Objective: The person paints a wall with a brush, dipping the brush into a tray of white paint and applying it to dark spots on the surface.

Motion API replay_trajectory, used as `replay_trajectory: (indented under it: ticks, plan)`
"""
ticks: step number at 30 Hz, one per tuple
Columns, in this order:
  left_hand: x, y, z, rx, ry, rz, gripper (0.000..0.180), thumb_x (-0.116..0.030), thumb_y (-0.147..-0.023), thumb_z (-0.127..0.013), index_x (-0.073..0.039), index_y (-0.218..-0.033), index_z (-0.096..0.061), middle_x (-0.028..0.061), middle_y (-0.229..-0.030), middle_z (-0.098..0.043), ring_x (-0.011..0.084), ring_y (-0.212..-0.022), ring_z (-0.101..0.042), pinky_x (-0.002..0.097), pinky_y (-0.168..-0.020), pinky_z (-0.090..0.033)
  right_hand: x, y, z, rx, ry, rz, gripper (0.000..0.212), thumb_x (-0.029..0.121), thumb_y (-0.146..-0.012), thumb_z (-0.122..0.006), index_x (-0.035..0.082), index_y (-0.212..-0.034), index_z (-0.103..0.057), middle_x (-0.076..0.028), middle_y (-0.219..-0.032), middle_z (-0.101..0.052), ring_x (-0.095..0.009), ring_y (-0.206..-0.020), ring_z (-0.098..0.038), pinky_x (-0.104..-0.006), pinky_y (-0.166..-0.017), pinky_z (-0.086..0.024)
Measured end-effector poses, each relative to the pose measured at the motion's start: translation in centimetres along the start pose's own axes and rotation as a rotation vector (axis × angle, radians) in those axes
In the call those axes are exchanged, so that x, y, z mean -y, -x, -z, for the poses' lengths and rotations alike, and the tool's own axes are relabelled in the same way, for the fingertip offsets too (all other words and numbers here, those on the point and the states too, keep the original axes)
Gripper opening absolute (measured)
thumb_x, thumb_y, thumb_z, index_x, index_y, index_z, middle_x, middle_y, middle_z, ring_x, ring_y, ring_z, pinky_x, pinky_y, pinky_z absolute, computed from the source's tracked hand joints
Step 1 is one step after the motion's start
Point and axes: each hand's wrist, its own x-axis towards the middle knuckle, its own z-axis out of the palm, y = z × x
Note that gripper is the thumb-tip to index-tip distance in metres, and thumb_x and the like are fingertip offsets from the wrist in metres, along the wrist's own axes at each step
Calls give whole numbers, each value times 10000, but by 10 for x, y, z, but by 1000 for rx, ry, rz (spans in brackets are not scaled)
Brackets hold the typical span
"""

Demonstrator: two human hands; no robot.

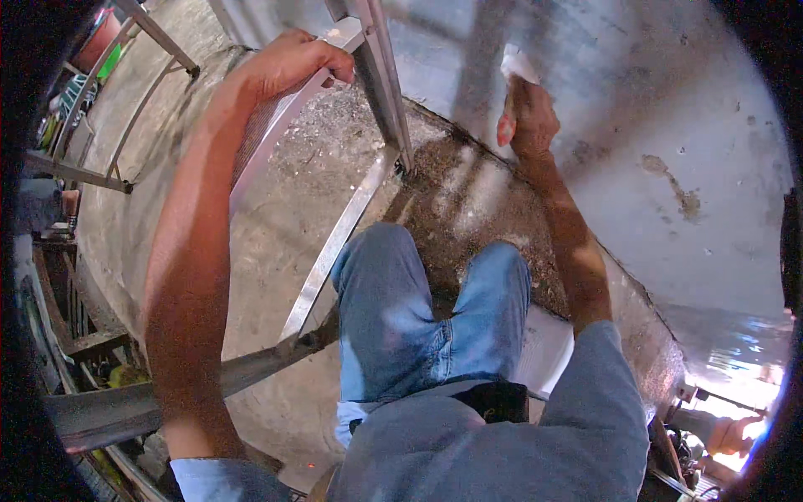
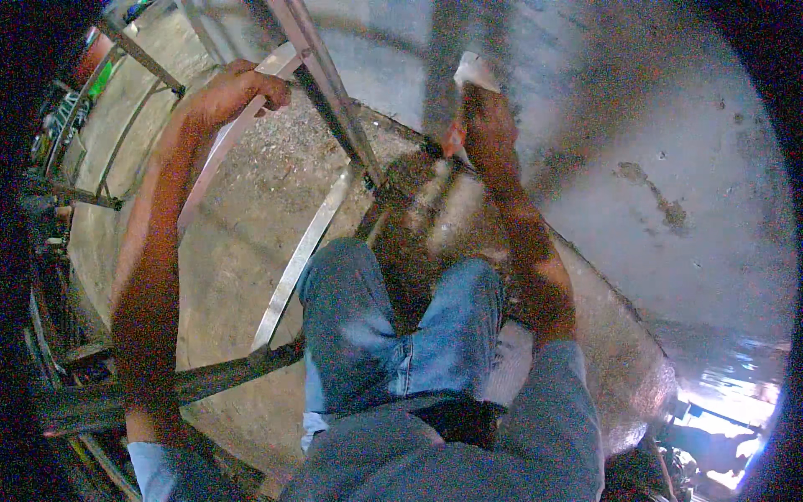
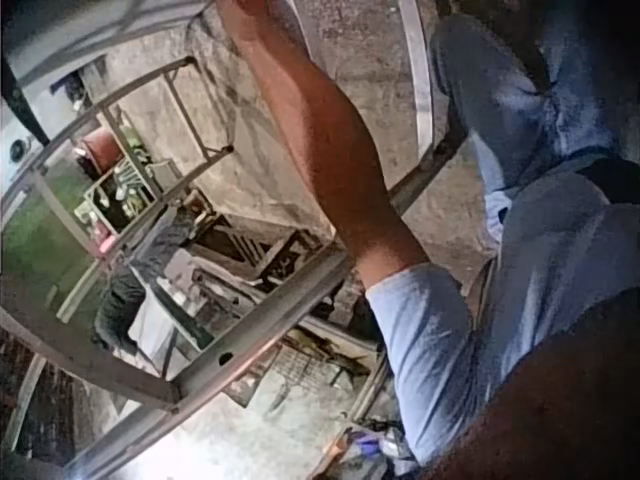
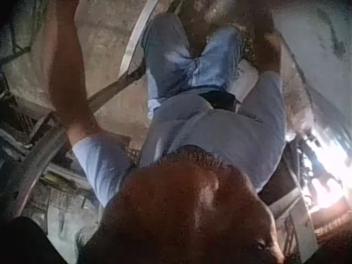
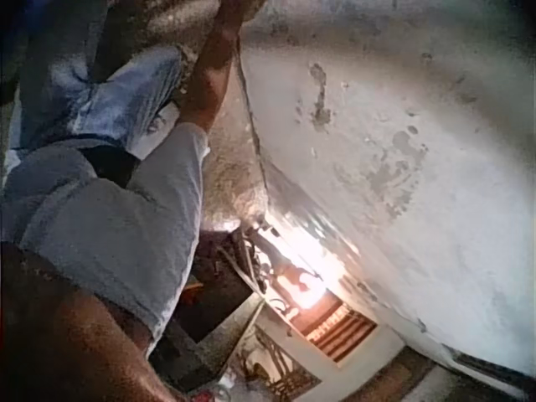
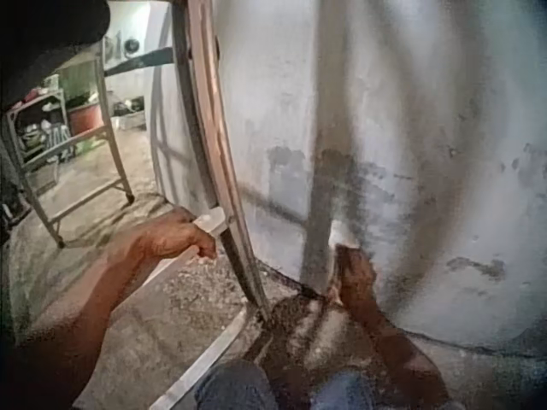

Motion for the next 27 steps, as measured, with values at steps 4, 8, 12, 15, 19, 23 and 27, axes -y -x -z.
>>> replay_trajectory:
  ticks: [4, 8, 12, 15, 19, 23, 27]
  plan:
    - [-10, 4, 2, 48, 9, 92, 201, -227, -596, -582, -27, -607, -600, 33, -613, -557, 121, -611, -500, 250, -604, -393, 11, 47, -27, 547, -161, -196, 343, 132, -717, -483, 104, -1060, -484, -93, -967, -514, -271, -857, -504, -360, -706, -431]
    - [-14, 0, -3, 14, 83, 120, 217, -234, -582, -595, -18, -600, -594, 39, -613, -558, 121, -607, -500, 255, -587, -390, -17, 91, -60, 565, 148, 95, 379, 107, -693, -472, 76, -1070, -461, -80, -1040, -475, -261, -911, -478, -357, -716, -437]
    - [3, -9, -7, -18, 11, -2, 259, -264, -554, -612, -12, -607, -591, 53, -623, -560, 139, -606, -503, 263, -584, -388, -42, 47, -47, 356, 240, 143, 333, 117, -680, -483, 66, -1008, -496, -64, -954, -499, -231, -825, -500, -321, -609, -457]
    - [6, 0, 2, -89, -27, 91, 193, -185, -587, -597, 2, -635, -590, 83, -631, -582, 167, -596, -552, 279, -592, -427, -11, -37, 31, 187, 117, 220, 285, 138, -676, -508, 62, -951, -528, -67, -870, -525, -234, -783, -510, -320, -561, -444]
    - [-3, -2, 0, -61, 34, 156, 317, -305, -508, -609, -3, -598, -578, 77, -613, -556, 164, -592, -503, 269, -579, -387, 5, -115, 112, -120, 144, 405, 314, 129, -655, -542, 70, -963, -532, -71, -879, -540, -240, -799, -512, -327, -581, -443]
    - [4, -2, -1, -47, 70, 130, 289, -278, -522, -613, -5, -608, -580, 69, -619, -557, 163, -580, -498, 269, -564, -384, 4, -109, 120, -257, 376, 435, 359, 115, -666, -531, 74, -1023, -513, -70, -953, -537, -241, -844, -507, -327, -652, -444]
    - [0, -3, -6, -112, 180, 103, 256, -239, -541, -614, -4, -636, -579, 54, -628, -555, 149, -566, -492, 260, -549, -382, -27, -17, 62, -69, 532, 307, 411, 73, -660, -544, 44, -1065, -478, -111, -973, -507, -261, -868, -499, -326, -762, -410]
